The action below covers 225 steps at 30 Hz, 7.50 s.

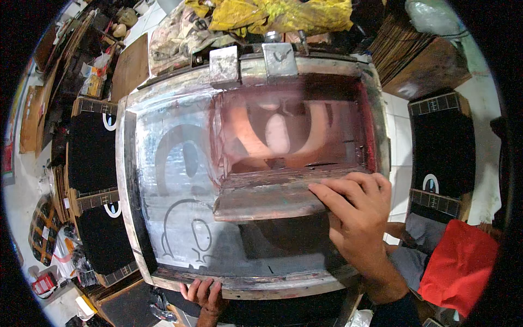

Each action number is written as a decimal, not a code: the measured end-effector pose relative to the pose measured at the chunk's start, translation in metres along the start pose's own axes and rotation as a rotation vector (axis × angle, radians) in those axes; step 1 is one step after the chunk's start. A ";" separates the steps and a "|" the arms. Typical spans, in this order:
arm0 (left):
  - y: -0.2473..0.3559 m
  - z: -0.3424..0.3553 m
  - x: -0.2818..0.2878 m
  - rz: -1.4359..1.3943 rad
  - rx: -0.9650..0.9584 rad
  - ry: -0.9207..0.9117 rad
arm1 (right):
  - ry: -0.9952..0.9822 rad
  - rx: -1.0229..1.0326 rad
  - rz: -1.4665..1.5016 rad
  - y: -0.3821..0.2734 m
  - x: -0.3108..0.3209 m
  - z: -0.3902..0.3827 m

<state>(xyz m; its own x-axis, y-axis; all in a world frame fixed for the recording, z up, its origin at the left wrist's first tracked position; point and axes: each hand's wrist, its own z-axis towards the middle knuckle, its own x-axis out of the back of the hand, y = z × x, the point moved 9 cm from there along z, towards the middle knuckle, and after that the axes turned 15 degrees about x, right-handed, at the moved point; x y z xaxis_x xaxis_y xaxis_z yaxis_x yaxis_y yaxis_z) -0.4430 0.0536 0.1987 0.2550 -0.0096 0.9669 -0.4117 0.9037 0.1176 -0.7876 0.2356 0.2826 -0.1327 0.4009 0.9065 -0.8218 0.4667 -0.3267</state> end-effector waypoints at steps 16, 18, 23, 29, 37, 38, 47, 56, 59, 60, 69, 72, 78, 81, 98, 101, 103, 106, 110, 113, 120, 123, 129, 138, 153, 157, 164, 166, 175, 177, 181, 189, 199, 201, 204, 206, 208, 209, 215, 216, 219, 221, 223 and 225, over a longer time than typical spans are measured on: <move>-0.013 -0.005 0.001 -0.093 0.095 -0.138 | -0.086 -0.077 0.020 0.005 -0.006 0.011; -0.013 -0.007 -0.001 -0.075 0.089 -0.164 | -0.078 -0.079 0.038 0.007 -0.005 0.011; -0.015 -0.009 -0.002 -0.074 0.083 -0.149 | -0.056 -0.052 0.072 0.009 -0.004 0.011; -0.015 -0.011 0.001 -0.039 0.060 -0.112 | -0.059 -0.041 0.045 0.009 -0.006 0.008; -0.017 -0.017 0.000 -0.041 0.051 -0.005 | -0.042 -0.051 0.039 0.008 -0.002 0.011; -0.017 -0.018 0.001 -0.043 0.053 0.024 | -0.040 -0.045 0.033 0.008 -0.002 0.012; -0.015 -0.005 -0.001 -0.049 0.098 -0.195 | -0.067 -0.106 0.044 0.010 -0.001 0.018; -0.013 -0.002 -0.005 -0.024 0.083 -0.197 | -0.060 -0.061 0.085 0.013 -0.005 0.010; -0.015 -0.004 0.005 -0.099 0.050 -0.083 | -0.071 -0.046 0.101 0.014 -0.005 0.010; -0.015 -0.004 0.004 -0.086 0.056 -0.094 | -0.078 -0.041 0.098 0.014 -0.005 0.011; 0.000 0.017 0.001 -0.146 0.112 -0.093 | 0.049 0.021 -0.003 0.001 0.005 0.015; 0.002 0.023 0.000 -0.157 0.118 -0.070 | 0.098 0.047 -0.003 -0.014 -0.004 0.017; 0.003 0.026 -0.001 -0.202 0.100 -0.063 | 0.214 0.013 -0.139 -0.019 -0.005 0.027; 0.006 0.028 0.002 -0.190 0.058 -0.029 | 0.100 -0.029 -0.086 -0.005 -0.011 0.043; 0.011 0.033 0.007 -0.256 0.010 0.023 | -0.014 0.040 -0.186 -0.007 0.011 0.075; 0.011 0.033 0.007 -0.257 0.025 0.014 | -0.069 0.035 -0.183 -0.017 0.017 0.066; 0.010 0.032 0.006 -0.269 0.028 0.010 | -0.101 0.036 -0.168 -0.021 0.014 0.059; 0.009 0.032 0.004 -0.256 0.033 -0.008 | -0.095 0.039 -0.218 -0.027 0.003 0.047; 0.010 0.033 0.003 -0.257 0.020 -0.015 | -0.063 -0.050 -0.245 -0.022 -0.011 0.032; 0.011 0.034 0.006 -0.247 0.017 0.009 | -0.093 -0.047 -0.149 -0.013 -0.019 0.034; 0.014 0.035 0.007 -0.231 -0.001 0.013 | -0.038 -0.023 -0.181 -0.022 -0.019 0.020; 0.015 0.036 0.007 -0.233 -0.007 0.030 | -0.014 -0.018 -0.204 -0.022 -0.021 0.020; 0.016 0.036 0.008 -0.222 -0.011 0.040 | -0.099 0.005 -0.164 -0.010 -0.007 0.038; 0.014 0.035 0.006 -0.215 -0.005 0.039 | -0.131 0.036 -0.192 -0.018 -0.003 0.023; 0.011 0.032 0.006 -0.244 0.032 0.007 | 0.085 0.118 -0.206 -0.036 -0.014 0.029; 0.011 0.031 0.005 -0.241 0.038 -0.009 | 0.047 0.119 -0.275 0.020 -0.030 0.100; 0.009 0.029 0.004 -0.257 0.047 -0.015 | 0.214 0.118 -0.373 0.035 -0.031 0.129; 0.010 0.030 0.003 -0.258 0.043 -0.011 | 0.257 0.116 -0.453 0.004 -0.035 0.093; 0.008 0.029 0.002 -0.252 0.040 -0.023 | 0.201 0.093 -0.444 0.029 -0.019 0.129; 0.008 0.028 0.003 -0.247 0.030 -0.020 | 0.251 0.098 -0.443 0.038 -0.021 0.140; 0.008 0.028 0.002 -0.261 0.037 -0.034 | 0.166 0.063 -0.396 0.023 -0.032 0.104; 0.010 0.032 0.004 -0.252 0.018 0.002 | -0.043 0.024 -0.350 0.007 -0.020 0.089; 0.010 0.029 0.000 -0.228 0.018 -0.033 | 0.077 0.024 -0.408 0.006 -0.026 0.084; 0.010 0.030 0.002 -0.236 0.016 -0.024 | 0.062 0.024 -0.384 -0.019 -0.025 0.050; 0.009 0.029 -0.001 -0.235 0.019 -0.046 | 0.081 0.018 -0.330 -0.038 -0.027 0.022; 0.008 0.028 0.000 -0.239 0.017 -0.030 | 0.095 0.014 -0.316 -0.042 -0.027 0.016; 0.009 0.028 0.000 -0.234 0.013 -0.025 | 0.085 0.007 -0.330 -0.040 -0.029 0.016; 0.010 0.029 0.000 -0.228 0.013 -0.032 | 0.077 0.017 -0.336 -0.040 -0.029 0.017; 0.019 0.054 0.022 -0.313 0.004 -0.141 | 0.134 0.038 -0.262 -0.043 -0.020 0.013; 0.019 0.060 0.024 -0.331 0.017 -0.218 | 0.156 0.036 -0.263 -0.042 -0.016 0.014; 0.027 0.072 0.046 -0.345 -0.056 -0.238 | 0.181 0.015 -0.300 -0.030 -0.005 0.027; 0.030 0.077 0.053 -0.356 -0.070 -0.267 | 0.117 -0.016 -0.202 -0.013 -0.005 0.045; 0.031 0.079 0.056 -0.338 -0.072 -0.257 | 0.118 0.054 -0.200 -0.012 0.004 0.056; 0.031 0.080 0.054 -0.345 -0.060 -0.269 | 0.080 0.049 -0.180 -0.010 0.007 0.055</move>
<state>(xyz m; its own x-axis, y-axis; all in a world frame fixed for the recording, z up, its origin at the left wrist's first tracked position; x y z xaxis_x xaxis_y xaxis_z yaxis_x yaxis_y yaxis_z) -0.5125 0.0472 0.2726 0.1283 -0.4189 0.8989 -0.2887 0.8514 0.4379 -0.8113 0.1907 0.3073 0.0617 0.3769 0.9242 -0.8544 0.4986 -0.1463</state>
